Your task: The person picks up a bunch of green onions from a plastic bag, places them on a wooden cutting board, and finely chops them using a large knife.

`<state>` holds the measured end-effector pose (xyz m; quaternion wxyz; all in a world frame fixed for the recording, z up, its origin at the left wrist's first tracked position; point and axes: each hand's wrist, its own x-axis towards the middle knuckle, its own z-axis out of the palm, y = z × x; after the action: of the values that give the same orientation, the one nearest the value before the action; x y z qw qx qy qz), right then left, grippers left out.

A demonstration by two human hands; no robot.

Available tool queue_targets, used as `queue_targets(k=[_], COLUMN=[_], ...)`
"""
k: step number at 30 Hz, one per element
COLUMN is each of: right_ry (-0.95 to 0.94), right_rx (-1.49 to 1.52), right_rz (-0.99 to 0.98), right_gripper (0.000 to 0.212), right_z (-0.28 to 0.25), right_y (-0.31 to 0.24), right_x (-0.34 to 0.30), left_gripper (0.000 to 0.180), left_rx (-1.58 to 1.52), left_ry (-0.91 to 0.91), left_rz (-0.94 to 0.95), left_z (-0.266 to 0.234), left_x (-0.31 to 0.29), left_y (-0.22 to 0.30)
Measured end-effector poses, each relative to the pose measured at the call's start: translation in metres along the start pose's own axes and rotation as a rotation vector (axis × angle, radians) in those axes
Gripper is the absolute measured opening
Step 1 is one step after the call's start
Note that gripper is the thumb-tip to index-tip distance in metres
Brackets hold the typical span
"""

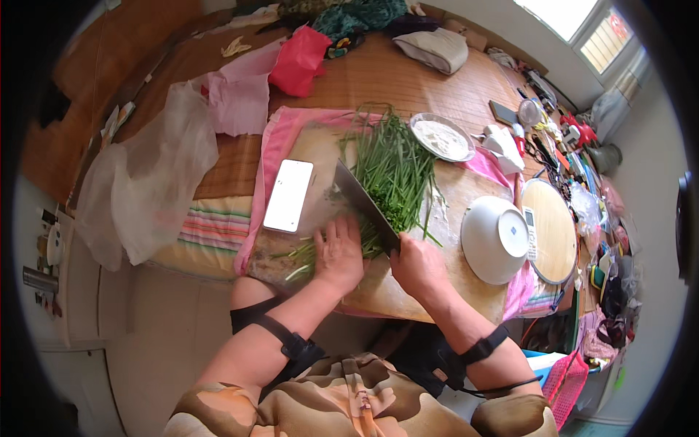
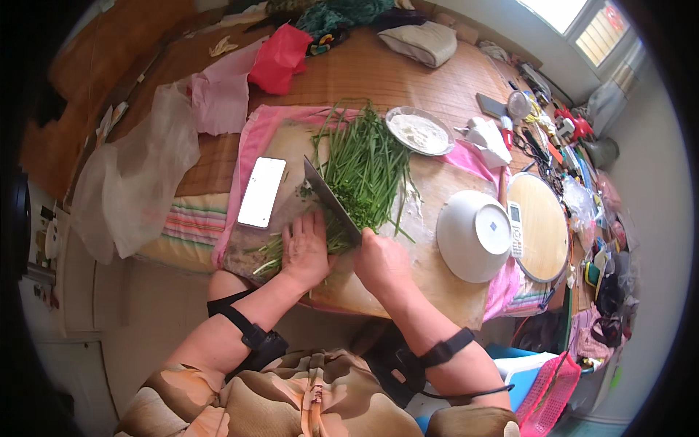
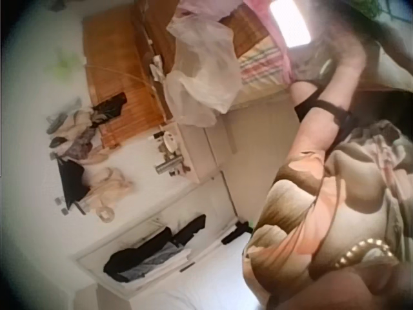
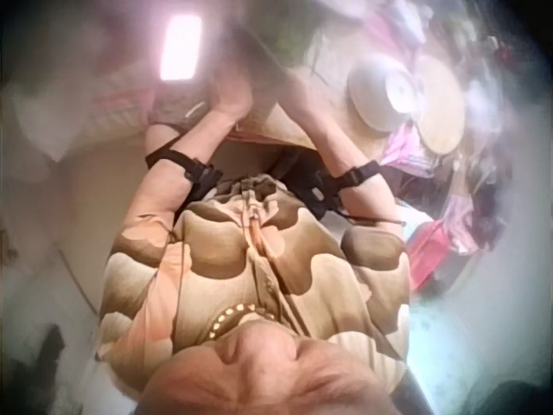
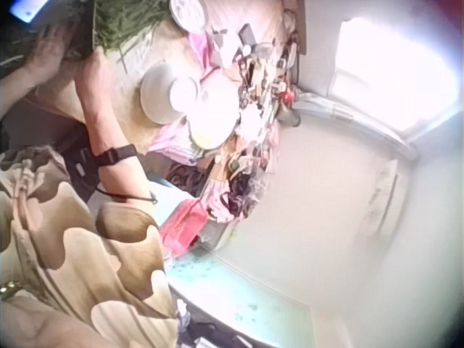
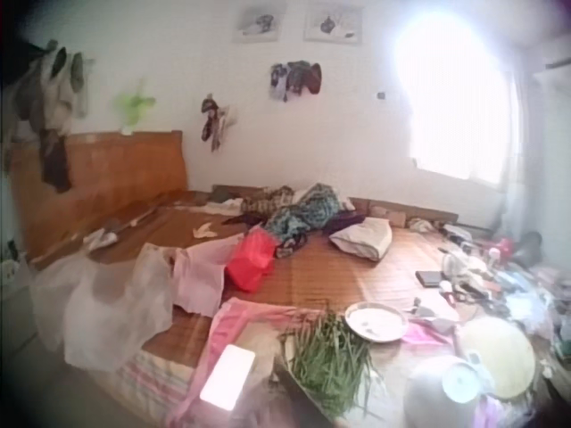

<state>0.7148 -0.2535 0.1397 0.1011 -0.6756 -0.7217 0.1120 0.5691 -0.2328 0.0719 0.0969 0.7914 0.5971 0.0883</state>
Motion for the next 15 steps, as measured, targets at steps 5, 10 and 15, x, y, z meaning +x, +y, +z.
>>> queue_targets(k=[5, 10, 15], right_ry=[0.100, 0.107, 0.075], right_rx=[0.051, 0.040, 0.012], right_rz=[0.039, 0.025, -0.048], right_gripper=[0.014, 0.014, 0.017], right_z=[-0.005, -0.032, -0.025], right_y=[0.019, 0.003, 0.018], right_x=[-0.009, -0.024, -0.032], left_gripper=[0.109, 0.117, 0.105], left_rx=[-0.069, -0.020, -0.081], left_ry=[0.125, 0.158, 0.106], left_rz=[-0.009, -0.030, -0.020], left_z=[-0.001, -0.009, -0.013], left_x=[0.001, -0.005, -0.001], left_y=[0.002, -0.006, -0.007])
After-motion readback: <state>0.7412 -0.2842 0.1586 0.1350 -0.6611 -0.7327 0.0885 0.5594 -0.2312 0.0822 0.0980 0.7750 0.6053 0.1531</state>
